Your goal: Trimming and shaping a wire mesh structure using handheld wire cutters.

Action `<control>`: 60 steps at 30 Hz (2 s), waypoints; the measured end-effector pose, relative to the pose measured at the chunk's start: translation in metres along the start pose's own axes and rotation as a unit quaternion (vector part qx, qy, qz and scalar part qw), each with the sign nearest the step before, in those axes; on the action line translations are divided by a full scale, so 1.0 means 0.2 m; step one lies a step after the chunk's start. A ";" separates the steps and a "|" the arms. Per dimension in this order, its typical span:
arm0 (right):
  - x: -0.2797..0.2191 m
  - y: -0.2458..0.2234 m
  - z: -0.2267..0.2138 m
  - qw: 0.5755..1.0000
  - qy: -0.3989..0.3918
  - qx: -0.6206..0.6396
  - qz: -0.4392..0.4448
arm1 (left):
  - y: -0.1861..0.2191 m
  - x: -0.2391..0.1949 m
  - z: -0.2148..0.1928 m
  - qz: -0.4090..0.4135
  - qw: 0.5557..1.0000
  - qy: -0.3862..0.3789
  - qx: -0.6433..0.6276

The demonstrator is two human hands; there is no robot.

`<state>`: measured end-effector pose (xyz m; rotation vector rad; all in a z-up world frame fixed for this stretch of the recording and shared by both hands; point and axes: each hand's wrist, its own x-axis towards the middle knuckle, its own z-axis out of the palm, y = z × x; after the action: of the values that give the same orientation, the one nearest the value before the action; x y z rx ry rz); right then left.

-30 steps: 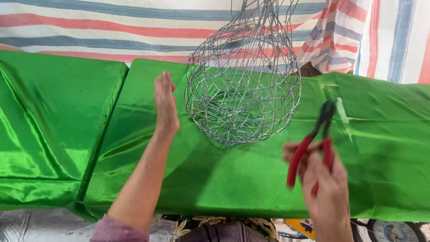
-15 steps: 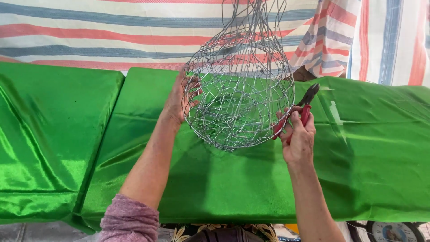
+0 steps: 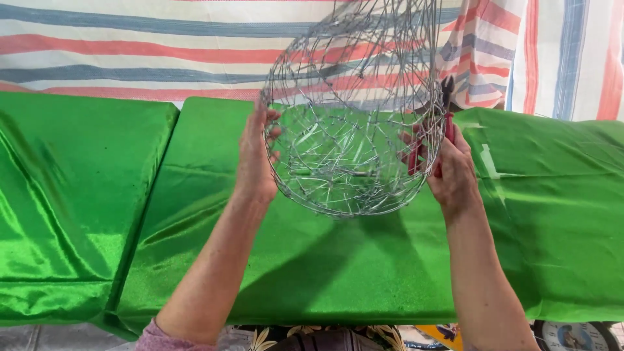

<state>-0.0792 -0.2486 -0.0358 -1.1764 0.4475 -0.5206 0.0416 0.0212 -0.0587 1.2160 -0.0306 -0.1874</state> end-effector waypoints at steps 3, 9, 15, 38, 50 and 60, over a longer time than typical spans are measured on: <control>0.06 0.02 0.01 1.000 -0.024 -0.002 0.001 | -0.09 -0.05 0.01 0.010 1.000 0.020 -0.010; 0.19 0.17 -0.04 0.998 -0.055 -0.023 -0.024 | -0.34 -0.01 -0.05 0.012 0.998 0.048 -0.037; 0.23 0.27 -0.27 0.973 0.045 -0.170 -0.152 | -0.38 -0.02 -0.11 0.023 0.999 0.036 -0.023; -1.10 0.32 0.06 0.923 -0.285 0.146 0.214 | -0.37 -0.30 -0.17 0.220 0.958 0.020 0.183; -1.09 0.35 0.21 0.936 -0.214 0.170 0.220 | -0.42 -0.32 -0.18 0.304 0.910 -0.005 0.281; -1.07 0.35 0.18 0.950 -0.203 0.114 0.206 | -0.44 -0.33 -0.16 0.346 0.882 -0.010 0.320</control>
<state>-0.2180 -0.0722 -0.0781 -0.9007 0.2563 0.0379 -0.0315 0.0330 -0.1478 1.7825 -0.5792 0.4790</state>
